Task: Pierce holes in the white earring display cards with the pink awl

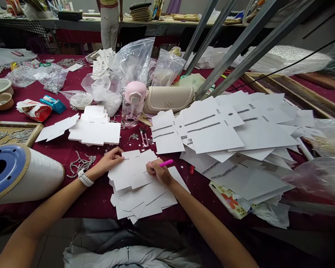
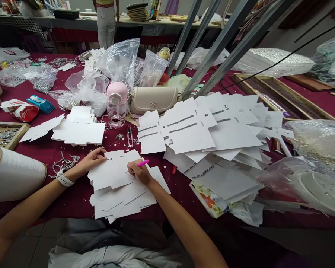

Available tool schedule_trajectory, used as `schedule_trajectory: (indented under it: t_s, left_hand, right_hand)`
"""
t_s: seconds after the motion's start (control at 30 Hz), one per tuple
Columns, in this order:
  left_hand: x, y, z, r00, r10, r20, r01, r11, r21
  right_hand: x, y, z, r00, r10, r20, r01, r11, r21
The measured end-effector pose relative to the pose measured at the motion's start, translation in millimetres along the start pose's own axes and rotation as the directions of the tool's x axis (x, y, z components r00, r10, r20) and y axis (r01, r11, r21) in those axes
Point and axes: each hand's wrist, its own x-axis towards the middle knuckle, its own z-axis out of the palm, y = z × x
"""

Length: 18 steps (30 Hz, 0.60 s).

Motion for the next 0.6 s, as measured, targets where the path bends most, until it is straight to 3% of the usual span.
schedule_trajectory:
  t_s: [0.23,0.33,0.4,0.47,0.53,0.6]
  left_hand:
    - [0,2,-0.4,0.999,0.033,-0.012,-0.033,0.997,0.074]
    - [-2,1,3.2,0.995,0.097,-0.007,-0.093,0.965,0.247]
    - [-7,0,7.4,0.974,0.212,-0.082,-0.154,0.881,0.448]
    - [-12,2,10.5,0.904,0.402,-0.143,-0.212,0.715,0.666]
    - [-16,5,9.1,0.799,0.593,-0.097,-0.256,0.482,0.838]
    - [-17,10,1.2,0.69,0.722,-0.053,-0.213,0.273,0.938]
  right_hand:
    - [5,-7,-9,0.996,-0.015,-0.093,0.033,0.98,0.194]
    - [6,-13,-15,0.99,-0.039,-0.132,0.073,0.963,0.26]
    - [5,-16,-19,0.983,-0.051,-0.177,0.108,0.937,0.333]
    - [5,-18,-22,0.971,-0.045,-0.233,0.145,0.89,0.433]
    - [4,-19,-25,0.961,-0.031,-0.275,0.173,0.842,0.511]
    - [3,-18,-27,0.958,-0.033,-0.283,0.187,0.824,0.535]
